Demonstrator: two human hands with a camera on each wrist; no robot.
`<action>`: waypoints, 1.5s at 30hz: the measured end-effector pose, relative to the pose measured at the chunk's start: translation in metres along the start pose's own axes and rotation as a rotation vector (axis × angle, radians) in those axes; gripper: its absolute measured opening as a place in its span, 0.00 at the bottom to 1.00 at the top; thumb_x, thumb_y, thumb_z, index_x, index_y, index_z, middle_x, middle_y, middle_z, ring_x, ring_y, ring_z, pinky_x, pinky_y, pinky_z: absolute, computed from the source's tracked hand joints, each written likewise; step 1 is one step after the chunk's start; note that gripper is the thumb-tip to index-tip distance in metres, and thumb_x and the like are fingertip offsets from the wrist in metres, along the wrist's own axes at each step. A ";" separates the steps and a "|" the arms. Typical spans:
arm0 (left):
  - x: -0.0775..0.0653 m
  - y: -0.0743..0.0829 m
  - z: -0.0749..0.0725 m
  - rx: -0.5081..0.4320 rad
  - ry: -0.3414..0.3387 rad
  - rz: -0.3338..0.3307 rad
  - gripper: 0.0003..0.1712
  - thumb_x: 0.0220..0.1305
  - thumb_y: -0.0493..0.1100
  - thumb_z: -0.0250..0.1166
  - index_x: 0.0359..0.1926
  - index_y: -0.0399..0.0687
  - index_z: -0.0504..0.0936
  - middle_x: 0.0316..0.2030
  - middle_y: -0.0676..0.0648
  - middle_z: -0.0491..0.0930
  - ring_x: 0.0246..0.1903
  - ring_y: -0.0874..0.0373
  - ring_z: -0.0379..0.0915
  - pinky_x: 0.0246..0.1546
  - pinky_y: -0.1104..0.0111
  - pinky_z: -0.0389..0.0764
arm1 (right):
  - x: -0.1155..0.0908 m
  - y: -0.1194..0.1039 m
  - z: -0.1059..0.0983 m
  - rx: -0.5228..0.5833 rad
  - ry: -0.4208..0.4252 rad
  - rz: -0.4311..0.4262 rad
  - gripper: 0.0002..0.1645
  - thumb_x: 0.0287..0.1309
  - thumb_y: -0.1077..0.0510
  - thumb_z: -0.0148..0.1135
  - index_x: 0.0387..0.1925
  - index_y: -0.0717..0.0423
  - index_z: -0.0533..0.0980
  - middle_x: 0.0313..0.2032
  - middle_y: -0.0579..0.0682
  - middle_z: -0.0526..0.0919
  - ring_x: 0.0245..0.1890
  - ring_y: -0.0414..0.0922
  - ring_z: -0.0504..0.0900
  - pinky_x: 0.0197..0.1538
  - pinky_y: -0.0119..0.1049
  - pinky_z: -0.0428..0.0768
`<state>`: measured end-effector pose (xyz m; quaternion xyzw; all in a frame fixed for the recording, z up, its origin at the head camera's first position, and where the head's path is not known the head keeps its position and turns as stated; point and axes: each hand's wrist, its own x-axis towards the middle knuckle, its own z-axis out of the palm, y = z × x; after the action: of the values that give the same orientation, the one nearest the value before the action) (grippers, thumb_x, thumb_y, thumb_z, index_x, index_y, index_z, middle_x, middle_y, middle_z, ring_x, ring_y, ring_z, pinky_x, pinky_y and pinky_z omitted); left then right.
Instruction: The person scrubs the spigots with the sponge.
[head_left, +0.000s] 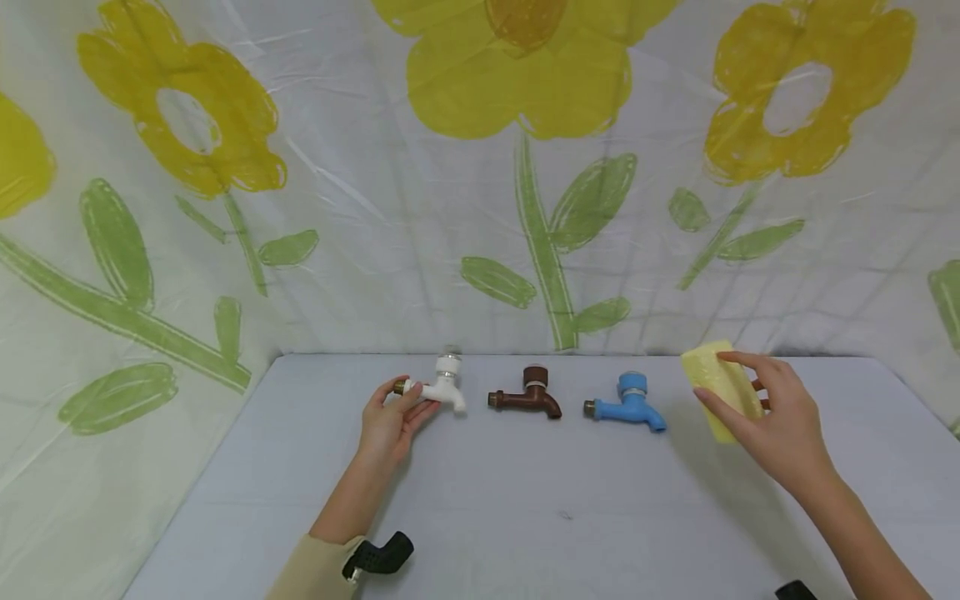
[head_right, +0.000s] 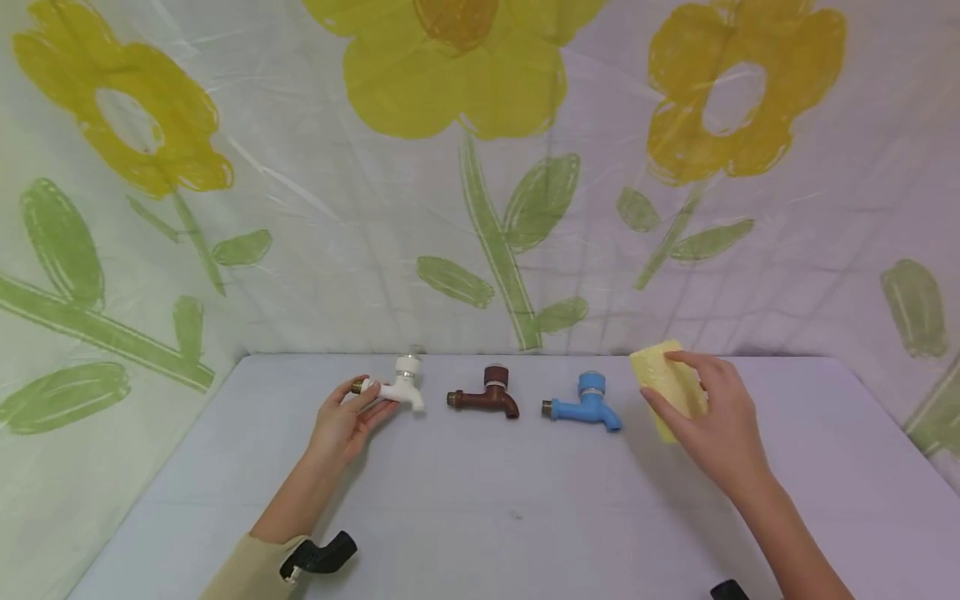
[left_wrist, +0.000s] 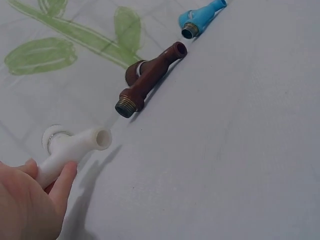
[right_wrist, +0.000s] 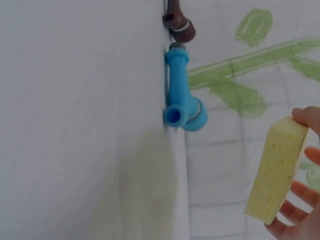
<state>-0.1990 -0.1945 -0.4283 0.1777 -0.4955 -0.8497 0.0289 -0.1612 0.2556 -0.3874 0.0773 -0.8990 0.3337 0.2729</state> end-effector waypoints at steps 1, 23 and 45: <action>0.001 -0.001 0.000 0.002 0.002 -0.003 0.24 0.78 0.27 0.56 0.69 0.32 0.62 0.56 0.37 0.68 0.37 0.56 0.88 0.52 0.62 0.88 | 0.000 0.002 0.000 -0.008 -0.004 0.007 0.31 0.55 0.58 0.81 0.60 0.60 0.81 0.56 0.64 0.81 0.40 0.32 0.67 0.37 0.15 0.66; 0.009 0.008 -0.015 0.309 -0.024 -0.083 0.28 0.75 0.30 0.63 0.69 0.26 0.63 0.33 0.44 0.83 0.29 0.60 0.87 0.39 0.69 0.90 | -0.006 0.037 0.007 -0.117 -0.159 0.150 0.38 0.63 0.49 0.75 0.64 0.68 0.74 0.54 0.72 0.75 0.45 0.65 0.73 0.39 0.53 0.73; 0.010 0.015 -0.024 0.448 -0.072 -0.102 0.29 0.75 0.34 0.66 0.70 0.27 0.65 0.25 0.46 0.86 0.26 0.61 0.87 0.33 0.70 0.90 | 0.003 0.057 0.021 -0.236 -0.298 0.279 0.43 0.64 0.42 0.73 0.63 0.73 0.71 0.55 0.83 0.72 0.52 0.76 0.73 0.43 0.66 0.77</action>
<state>-0.2018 -0.2241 -0.4292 0.1741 -0.6631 -0.7245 -0.0717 -0.1907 0.2859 -0.4306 -0.0317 -0.9641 0.2457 0.0959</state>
